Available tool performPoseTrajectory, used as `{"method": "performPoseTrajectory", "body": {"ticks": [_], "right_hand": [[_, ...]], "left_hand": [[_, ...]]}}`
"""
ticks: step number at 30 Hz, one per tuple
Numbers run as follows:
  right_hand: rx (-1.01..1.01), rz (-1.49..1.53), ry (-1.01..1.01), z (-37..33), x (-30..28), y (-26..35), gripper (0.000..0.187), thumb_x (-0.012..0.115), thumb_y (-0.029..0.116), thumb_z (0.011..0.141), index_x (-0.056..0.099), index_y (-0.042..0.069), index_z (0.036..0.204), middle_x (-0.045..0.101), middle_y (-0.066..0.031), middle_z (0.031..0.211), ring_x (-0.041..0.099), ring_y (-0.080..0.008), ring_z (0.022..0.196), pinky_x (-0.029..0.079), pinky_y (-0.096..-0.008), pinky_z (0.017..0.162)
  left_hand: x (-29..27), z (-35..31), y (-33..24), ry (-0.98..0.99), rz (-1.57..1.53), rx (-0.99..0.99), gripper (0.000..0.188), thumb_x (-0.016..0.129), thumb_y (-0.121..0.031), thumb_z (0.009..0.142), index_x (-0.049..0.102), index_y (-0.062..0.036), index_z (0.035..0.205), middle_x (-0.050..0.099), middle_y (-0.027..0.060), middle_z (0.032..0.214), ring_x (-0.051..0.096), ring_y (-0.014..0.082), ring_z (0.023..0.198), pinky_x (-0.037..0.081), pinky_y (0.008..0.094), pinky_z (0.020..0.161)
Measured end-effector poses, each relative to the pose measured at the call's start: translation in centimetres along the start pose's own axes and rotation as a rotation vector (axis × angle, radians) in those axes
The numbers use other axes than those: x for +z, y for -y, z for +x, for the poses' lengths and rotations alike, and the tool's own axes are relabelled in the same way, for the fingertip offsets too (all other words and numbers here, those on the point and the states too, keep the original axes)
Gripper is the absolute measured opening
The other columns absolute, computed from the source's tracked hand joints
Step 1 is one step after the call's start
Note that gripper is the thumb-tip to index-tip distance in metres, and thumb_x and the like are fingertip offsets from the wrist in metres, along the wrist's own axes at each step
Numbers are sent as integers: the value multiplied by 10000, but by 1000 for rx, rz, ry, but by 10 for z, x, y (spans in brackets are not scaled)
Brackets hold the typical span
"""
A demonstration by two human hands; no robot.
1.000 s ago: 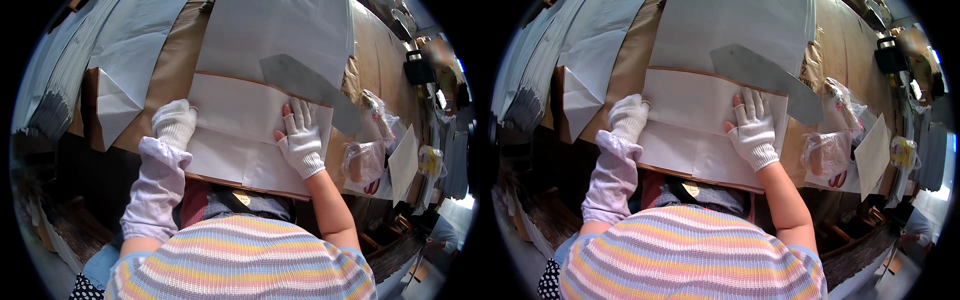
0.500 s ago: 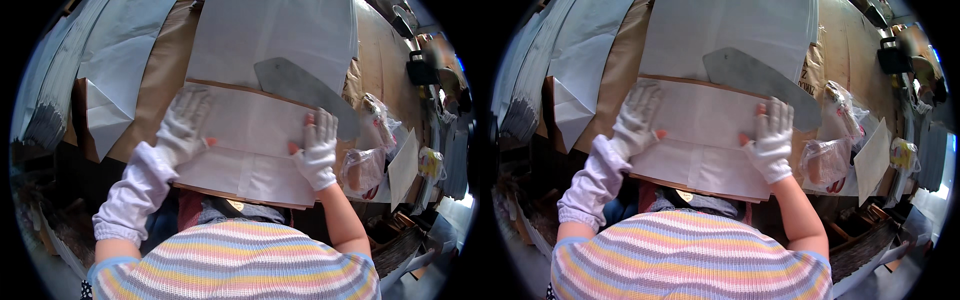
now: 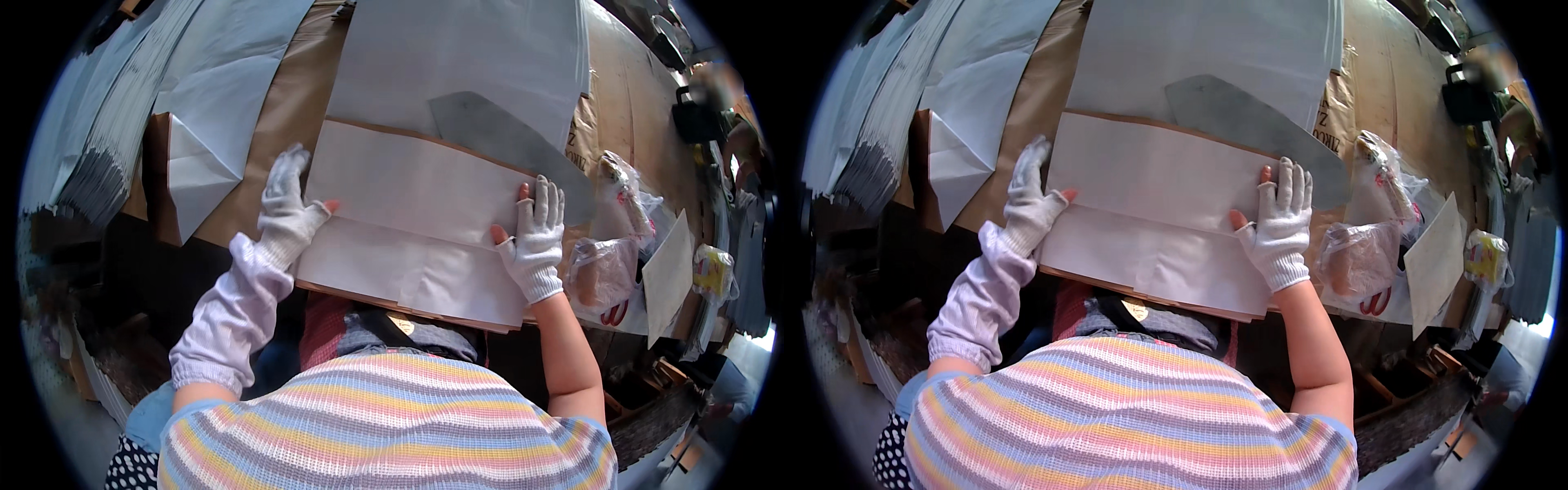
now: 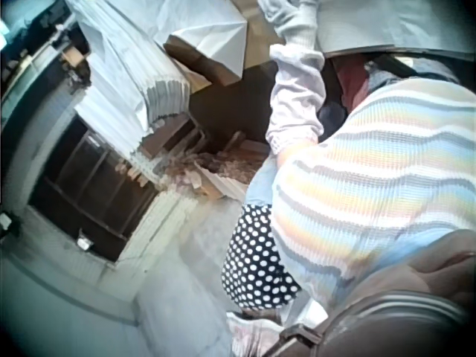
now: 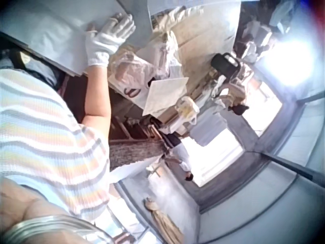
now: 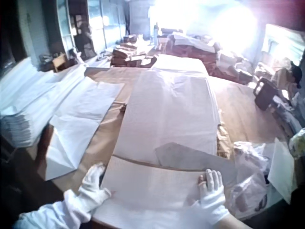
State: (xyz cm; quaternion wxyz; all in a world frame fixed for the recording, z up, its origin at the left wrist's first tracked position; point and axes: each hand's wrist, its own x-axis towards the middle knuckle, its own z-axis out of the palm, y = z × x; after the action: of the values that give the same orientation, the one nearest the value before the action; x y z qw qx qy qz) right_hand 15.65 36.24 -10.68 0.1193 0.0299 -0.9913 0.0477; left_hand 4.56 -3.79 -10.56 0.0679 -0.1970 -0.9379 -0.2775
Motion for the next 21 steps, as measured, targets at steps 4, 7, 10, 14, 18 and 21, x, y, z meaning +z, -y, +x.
{"method": "performPoseTrajectory", "body": {"ticks": [4, 7, 10, 14, 18, 21], "right_hand": [[6, -2, -7, -2, 0, 1, 799, 717, 497, 821, 536, -34, 1391, 367, -291, 1570, 322, -464, 1475, 210, -586, 1250], [-15, -9, -6, -4, 2, -1, 782, 692, 501, 841, 536, -28, 1395, 361, -293, 1575, 316, -471, 1476, 206, -590, 1250], [-17, -8, 3, -4, 1, 0, 785, 689, 500, 840, 532, -25, 1402, 354, -293, 1581, 310, -472, 1478, 203, -592, 1251], [-13, -18, 7, -3, 1, 1, 789, 691, 499, 833, 533, -29, 1399, 358, -297, 1578, 312, -476, 1476, 195, -592, 1254], [-41, -53, 10, -1, -1, 0, 775, 711, 472, 812, 546, -34, 1375, 364, -300, 1572, 312, -476, 1477, 182, -602, 1255], [-72, -51, 25, 6, -5, 2, 753, 738, 440, 784, 560, -37, 1339, 373, -296, 1565, 318, -469, 1475, 179, -605, 1255]], "left_hand": [[-10, -22, 9, 20, -278, -180, 378, 847, -102, 773, 688, -67, 1114, 530, 188, 1492, 520, 360, 1352, 412, 447, 1158], [-15, -15, 12, 34, -57, -108, 182, 818, -91, 786, 740, -41, 943, 635, 145, 1383, 578, 330, 1274, 468, 436, 1093], [-18, -10, 11, 78, 34, -113, 135, 812, -149, 798, 771, -49, 879, 690, 114, 1290, 575, 320, 1262, 462, 446, 1086], [-25, -2, 3, 166, 154, -138, 182, 833, -185, 785, 760, -38, 864, 694, 122, 1220, 572, 333, 1245, 469, 447, 1063], [-32, 22, -18, 348, 395, -283, 289, 869, -289, 758, 755, -59, 892, 676, 106, 1222, 565, 341, 1222, 456, 467, 1074], [-36, 32, -13, 267, 570, -127, 890, 876, -385, 739, 475, -112, 1486, 327, 149, 1646, 273, 351, 1527, 268, 454, 1245]]}}
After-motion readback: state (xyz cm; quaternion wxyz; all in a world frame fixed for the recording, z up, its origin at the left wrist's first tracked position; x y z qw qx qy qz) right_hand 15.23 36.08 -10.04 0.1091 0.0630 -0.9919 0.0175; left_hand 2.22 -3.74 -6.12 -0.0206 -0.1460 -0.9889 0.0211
